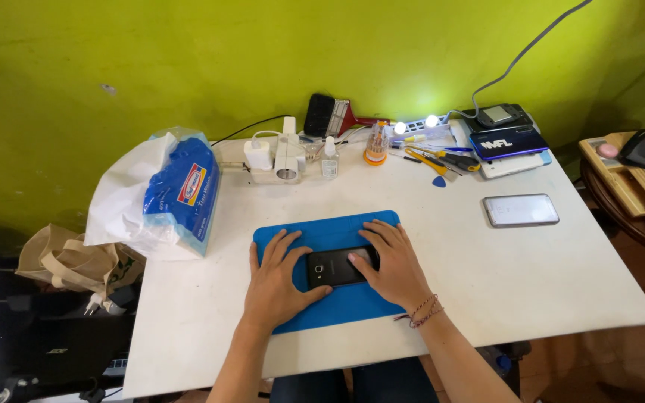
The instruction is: Disassembling a smartphone by removing the back cover, battery, and internal screws using a screwdriver
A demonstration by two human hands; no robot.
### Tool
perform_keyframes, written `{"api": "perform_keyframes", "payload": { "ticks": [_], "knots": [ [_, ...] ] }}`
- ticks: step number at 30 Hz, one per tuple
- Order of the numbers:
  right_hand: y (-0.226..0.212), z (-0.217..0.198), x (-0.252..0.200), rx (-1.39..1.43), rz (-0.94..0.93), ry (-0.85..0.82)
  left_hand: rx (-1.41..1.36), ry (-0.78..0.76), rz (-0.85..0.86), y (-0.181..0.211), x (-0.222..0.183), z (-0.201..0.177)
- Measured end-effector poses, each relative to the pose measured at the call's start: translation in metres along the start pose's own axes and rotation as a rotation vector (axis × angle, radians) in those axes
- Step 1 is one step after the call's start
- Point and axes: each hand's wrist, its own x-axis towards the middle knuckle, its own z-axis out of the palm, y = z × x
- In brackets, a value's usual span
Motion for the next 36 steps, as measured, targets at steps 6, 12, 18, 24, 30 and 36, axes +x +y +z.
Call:
{"api": "perform_keyframes", "payload": {
  "ticks": [6,12,18,24,30,36],
  "knots": [
    [0.0,-0.003,0.003,0.042,0.175,0.049,-0.223,0.153,0.007,-0.019,0.0,0.007],
    [-0.016,-0.021,-0.002,0.003,-0.072,-0.078,-0.485,0.315,0.001,-0.028,-0.001,0.001],
    [-0.012,-0.012,-0.001,-0.056,-0.109,-0.122,-0.491,0.318,0.018,-0.025,-0.001,-0.002],
    [-0.007,-0.002,-0.009,-0.023,-0.11,-0.015,-0.519,0.356,0.021,-0.028,-0.001,0.002],
    [-0.008,-0.024,0.0,-0.075,0.16,0.111,-0.327,0.309,0.016,-0.027,0.002,0.009],
    [0.038,-0.051,0.014,-0.135,0.735,0.104,-0.257,0.267,0.058,-0.024,0.003,0.009]
  ]
}}
